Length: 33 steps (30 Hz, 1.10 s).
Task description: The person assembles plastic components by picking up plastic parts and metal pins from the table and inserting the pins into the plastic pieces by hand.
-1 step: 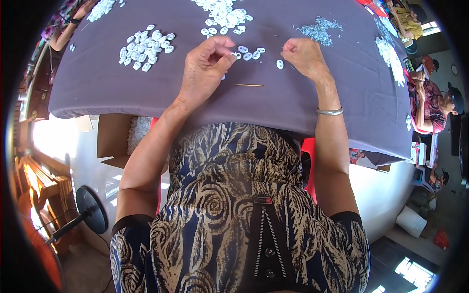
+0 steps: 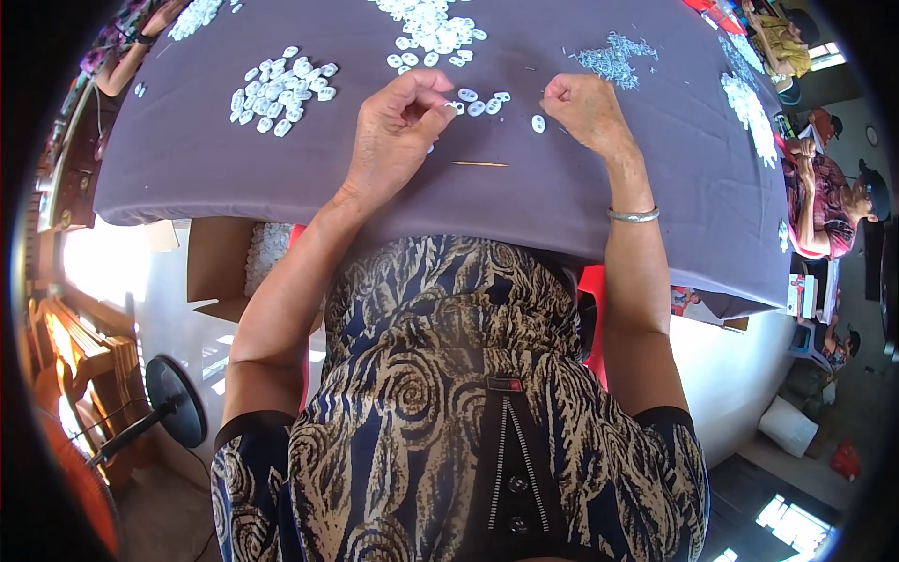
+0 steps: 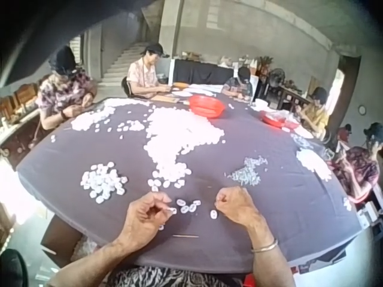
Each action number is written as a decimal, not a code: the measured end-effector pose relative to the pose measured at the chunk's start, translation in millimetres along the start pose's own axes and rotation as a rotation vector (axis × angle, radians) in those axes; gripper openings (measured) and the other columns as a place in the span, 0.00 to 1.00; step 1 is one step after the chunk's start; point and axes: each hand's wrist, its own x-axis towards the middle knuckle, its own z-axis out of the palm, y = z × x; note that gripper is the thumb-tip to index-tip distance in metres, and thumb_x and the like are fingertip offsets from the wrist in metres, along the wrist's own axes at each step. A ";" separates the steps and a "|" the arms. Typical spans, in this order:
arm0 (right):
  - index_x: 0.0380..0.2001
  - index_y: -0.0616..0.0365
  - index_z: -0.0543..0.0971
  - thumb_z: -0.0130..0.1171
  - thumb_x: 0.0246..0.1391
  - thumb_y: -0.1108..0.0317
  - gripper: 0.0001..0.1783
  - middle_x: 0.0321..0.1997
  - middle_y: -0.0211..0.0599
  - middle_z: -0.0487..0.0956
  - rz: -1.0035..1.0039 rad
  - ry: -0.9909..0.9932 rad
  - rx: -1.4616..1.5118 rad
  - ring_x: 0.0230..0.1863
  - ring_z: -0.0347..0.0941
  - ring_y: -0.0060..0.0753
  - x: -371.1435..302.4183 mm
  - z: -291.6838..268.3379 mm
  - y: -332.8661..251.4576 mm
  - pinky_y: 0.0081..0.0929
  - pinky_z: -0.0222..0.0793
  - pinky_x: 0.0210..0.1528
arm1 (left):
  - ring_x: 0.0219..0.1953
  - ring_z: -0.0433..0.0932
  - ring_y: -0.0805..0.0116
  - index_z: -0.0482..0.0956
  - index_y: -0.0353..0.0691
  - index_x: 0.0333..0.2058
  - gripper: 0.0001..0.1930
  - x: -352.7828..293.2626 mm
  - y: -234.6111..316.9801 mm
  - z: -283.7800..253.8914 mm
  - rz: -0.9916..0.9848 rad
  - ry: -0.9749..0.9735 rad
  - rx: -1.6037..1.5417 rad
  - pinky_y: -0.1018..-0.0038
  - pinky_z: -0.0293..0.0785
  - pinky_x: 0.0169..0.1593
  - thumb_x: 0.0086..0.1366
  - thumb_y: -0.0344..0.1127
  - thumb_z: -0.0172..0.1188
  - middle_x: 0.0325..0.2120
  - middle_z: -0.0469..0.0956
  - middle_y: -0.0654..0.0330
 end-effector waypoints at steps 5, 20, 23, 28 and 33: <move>0.23 0.63 0.75 0.58 0.45 0.70 0.06 0.14 0.28 0.70 -0.143 0.088 0.032 0.18 0.66 0.17 -0.3 2.6 2.4 0.20 0.63 0.23 | 0.26 0.67 0.86 0.75 0.37 0.39 0.10 -0.6 0.7 3.3 0.006 -0.017 0.013 0.86 0.66 0.31 0.59 0.21 0.58 0.24 0.73 0.71; 0.35 0.60 0.74 0.55 0.53 0.77 0.05 0.23 0.21 0.73 -0.369 0.018 0.499 0.27 0.67 0.10 -22.7 19.4 -67.8 0.15 0.65 0.29 | 0.26 0.69 0.84 0.74 0.39 0.42 0.12 -2.9 -2.2 6.6 -0.001 -0.068 0.043 0.84 0.69 0.32 0.58 0.22 0.58 0.25 0.74 0.68; 0.36 0.60 0.74 0.56 0.53 0.77 0.06 0.24 0.22 0.73 -0.383 0.002 0.454 0.26 0.66 0.11 -24.4 17.2 -68.1 0.15 0.65 0.29 | 0.26 0.69 0.83 0.73 0.39 0.42 0.13 -3.0 0.7 7.3 0.001 -0.091 0.058 0.83 0.69 0.32 0.58 0.22 0.58 0.25 0.74 0.68; 0.36 0.59 0.75 0.55 0.53 0.77 0.06 0.24 0.22 0.74 -0.387 -0.024 0.418 0.26 0.66 0.11 -24.7 15.0 -68.0 0.16 0.65 0.29 | 0.26 0.69 0.83 0.73 0.39 0.41 0.12 -3.4 2.1 8.1 -0.010 -0.098 0.081 0.83 0.69 0.32 0.58 0.22 0.58 0.25 0.74 0.68; 0.37 0.59 0.75 0.55 0.53 0.76 0.07 0.25 0.23 0.73 -0.399 -0.057 0.385 0.26 0.66 0.12 -25.0 14.8 -67.5 0.17 0.65 0.29 | 0.26 0.71 0.82 0.70 0.36 0.39 0.11 -2.8 1.7 7.7 0.001 -0.081 0.114 0.83 0.71 0.32 0.57 0.23 0.58 0.25 0.74 0.67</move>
